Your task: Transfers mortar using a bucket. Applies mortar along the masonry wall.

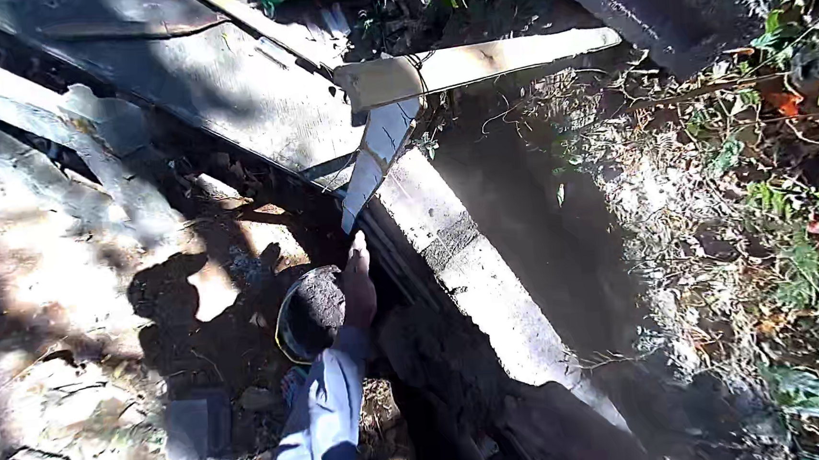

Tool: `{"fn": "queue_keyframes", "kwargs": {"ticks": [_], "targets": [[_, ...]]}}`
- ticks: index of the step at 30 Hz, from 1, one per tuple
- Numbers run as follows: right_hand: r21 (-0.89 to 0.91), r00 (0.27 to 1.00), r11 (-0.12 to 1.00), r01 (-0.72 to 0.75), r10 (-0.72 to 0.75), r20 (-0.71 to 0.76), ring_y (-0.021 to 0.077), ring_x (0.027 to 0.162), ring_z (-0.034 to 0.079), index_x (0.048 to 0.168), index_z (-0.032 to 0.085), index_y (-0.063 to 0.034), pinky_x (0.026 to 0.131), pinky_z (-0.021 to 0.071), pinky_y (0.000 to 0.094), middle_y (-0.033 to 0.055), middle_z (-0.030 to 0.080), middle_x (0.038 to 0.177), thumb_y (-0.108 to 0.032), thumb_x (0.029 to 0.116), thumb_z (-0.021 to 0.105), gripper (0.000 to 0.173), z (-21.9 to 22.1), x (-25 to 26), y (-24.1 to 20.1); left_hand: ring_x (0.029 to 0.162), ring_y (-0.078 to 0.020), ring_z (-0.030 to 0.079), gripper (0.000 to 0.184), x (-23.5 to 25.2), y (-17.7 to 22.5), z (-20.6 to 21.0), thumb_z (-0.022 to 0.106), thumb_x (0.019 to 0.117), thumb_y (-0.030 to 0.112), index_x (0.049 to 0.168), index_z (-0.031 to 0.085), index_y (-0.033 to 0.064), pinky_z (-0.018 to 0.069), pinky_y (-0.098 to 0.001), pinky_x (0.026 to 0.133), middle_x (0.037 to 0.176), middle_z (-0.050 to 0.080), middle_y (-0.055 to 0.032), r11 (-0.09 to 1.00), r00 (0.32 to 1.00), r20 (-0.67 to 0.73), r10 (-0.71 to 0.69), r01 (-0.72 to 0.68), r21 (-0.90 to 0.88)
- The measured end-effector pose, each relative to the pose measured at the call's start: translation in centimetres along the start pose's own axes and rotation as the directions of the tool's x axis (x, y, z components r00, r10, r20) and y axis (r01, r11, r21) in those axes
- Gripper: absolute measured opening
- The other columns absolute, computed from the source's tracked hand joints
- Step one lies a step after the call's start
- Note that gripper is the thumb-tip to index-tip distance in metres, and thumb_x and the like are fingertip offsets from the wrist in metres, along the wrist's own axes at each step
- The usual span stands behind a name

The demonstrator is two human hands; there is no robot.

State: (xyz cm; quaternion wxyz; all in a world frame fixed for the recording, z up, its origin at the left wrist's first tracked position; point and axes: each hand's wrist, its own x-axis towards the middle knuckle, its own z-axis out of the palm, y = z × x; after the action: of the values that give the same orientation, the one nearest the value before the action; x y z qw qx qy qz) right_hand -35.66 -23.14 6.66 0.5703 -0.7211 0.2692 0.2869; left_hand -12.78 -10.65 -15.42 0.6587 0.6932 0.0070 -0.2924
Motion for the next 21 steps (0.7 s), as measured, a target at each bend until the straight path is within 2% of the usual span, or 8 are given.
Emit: {"fn": "queue_keyframes", "kwargs": {"ticks": [4, 8, 9, 11, 12, 15, 18, 21], "targets": [[-0.151, 0.980, 0.985, 0.078, -0.103, -0.168, 0.0056, 0.050, 0.052, 0.100, 0.068, -0.0142, 0.048, 0.0468, 0.0290, -0.0073, 0.055, 0.062, -0.037, 0.1068, 0.036, 0.040, -7.6, -0.1, -0.4, 0.146, -0.0246, 0.042, 0.054, 1.0, 1.1, 6.2, 0.035, 0.1081, 0.024, 0.156, 0.036, -0.0008, 0.0322, -0.0414, 0.122, 0.157, 0.043, -0.0201, 0.987, 0.986, -0.096, 0.138, -0.129, 0.092], [-0.449, 0.908, 0.893, 0.025, -0.208, -0.364, 0.0110, 0.059, 0.057, 0.100, 0.066, -0.0152, 0.056, 0.0474, 0.0352, -0.0035, 0.056, 0.067, -0.041, 0.1071, 0.030, 0.045, -11.9, 4.8, -1.0, 0.150, -0.0358, 0.035, 0.051, 1.5, 1.2, 9.8, 0.033, 0.1093, 0.017, 0.152, 0.037, -0.0111, 0.0252, -0.0423, 0.125, 0.157, 0.039, -0.0295, 0.941, 0.953, -0.193, 0.234, -0.172, 0.292], [-0.498, 0.893, 0.867, -0.028, -0.203, -0.403, 0.0189, 0.067, 0.063, 0.108, 0.068, -0.0105, 0.063, 0.0502, 0.0423, 0.0038, 0.062, 0.073, -0.040, 0.1078, 0.032, 0.047, -12.2, 6.6, -1.4, 0.147, -0.0437, 0.038, 0.046, 1.5, 1.3, 10.5, 0.034, 0.1074, 0.007, 0.146, 0.040, -0.0175, 0.0274, -0.0458, 0.123, 0.152, 0.041, -0.0365, 0.918, 0.934, -0.231, 0.271, -0.178, 0.354], [-0.564, 0.866, 0.820, -0.100, -0.207, -0.455, 0.0340, 0.091, 0.071, 0.123, 0.066, -0.0038, 0.080, 0.0541, 0.0545, 0.0169, 0.072, 0.095, -0.041, 0.1064, 0.039, 0.049, -11.9, 10.8, -1.4, 0.153, -0.0343, 0.029, 0.049, 2.2, 1.6, 11.5, 0.027, 0.1111, 0.012, 0.154, 0.030, -0.0123, 0.0193, -0.0390, 0.127, 0.161, 0.031, -0.0304, 0.967, 0.947, -0.271, 0.170, -0.108, 0.232], [-0.595, 0.860, 0.793, -0.133, -0.206, -0.467, 0.0384, 0.099, 0.071, 0.128, 0.064, -0.0012, 0.085, 0.0547, 0.0572, 0.0208, 0.072, 0.106, -0.040, 0.1049, 0.043, 0.049, -11.4, 13.1, -1.1, 0.154, -0.0289, 0.027, 0.051, 2.6, 1.6, 11.9, 0.025, 0.1122, 0.016, 0.157, 0.027, -0.0086, 0.0183, -0.0361, 0.127, 0.164, 0.028, -0.0261, 0.985, 0.949, -0.287, 0.128, -0.087, 0.151], [-0.623, 0.854, 0.748, -0.229, -0.153, -0.498, 0.0416, 0.108, 0.070, 0.141, 0.055, 0.0015, 0.090, 0.0546, 0.0564, 0.0247, 0.067, 0.126, -0.033, 0.1051, 0.050, 0.050, -10.0, 18.4, -0.6, 0.148, -0.0285, 0.035, 0.050, 3.0, 1.8, 13.5, 0.020, 0.1131, 0.017, 0.155, 0.029, -0.0103, 0.0261, -0.0361, 0.123, 0.159, 0.034, -0.0283, 0.998, 0.944, -0.329, 0.003, -0.023, -0.059], [-0.611, 0.775, 0.786, -0.096, -0.326, -0.541, 0.0418, 0.100, 0.072, 0.128, 0.063, 0.0022, 0.081, 0.0569, 0.0574, 0.0244, 0.071, 0.112, -0.034, 0.1032, 0.048, 0.046, -10.9, 19.4, 1.0, 0.154, -0.0221, 0.025, 0.053, 3.6, 1.7, 14.3, 0.020, 0.1127, 0.021, 0.160, 0.023, -0.0025, 0.0185, -0.0349, 0.126, 0.166, 0.025, -0.0200, 0.984, 0.941, -0.337, -0.034, -0.027, -0.174], [-0.488, 0.861, 0.872, -0.035, -0.222, -0.458, 0.0361, 0.095, 0.070, 0.118, 0.067, -0.0025, 0.082, 0.0529, 0.0579, 0.0191, 0.071, 0.100, -0.041, 0.1034, 0.035, 0.052, -15.5, 18.3, 2.1, 0.149, -0.0250, 0.034, 0.053, 3.6, 1.9, 14.7, 0.024, 0.1138, 0.026, 0.160, 0.025, -0.0001, 0.0281, -0.0387, 0.122, 0.162, 0.032, -0.0210, 0.980, 0.922, -0.361, -0.141, 0.079, -0.182]]}}
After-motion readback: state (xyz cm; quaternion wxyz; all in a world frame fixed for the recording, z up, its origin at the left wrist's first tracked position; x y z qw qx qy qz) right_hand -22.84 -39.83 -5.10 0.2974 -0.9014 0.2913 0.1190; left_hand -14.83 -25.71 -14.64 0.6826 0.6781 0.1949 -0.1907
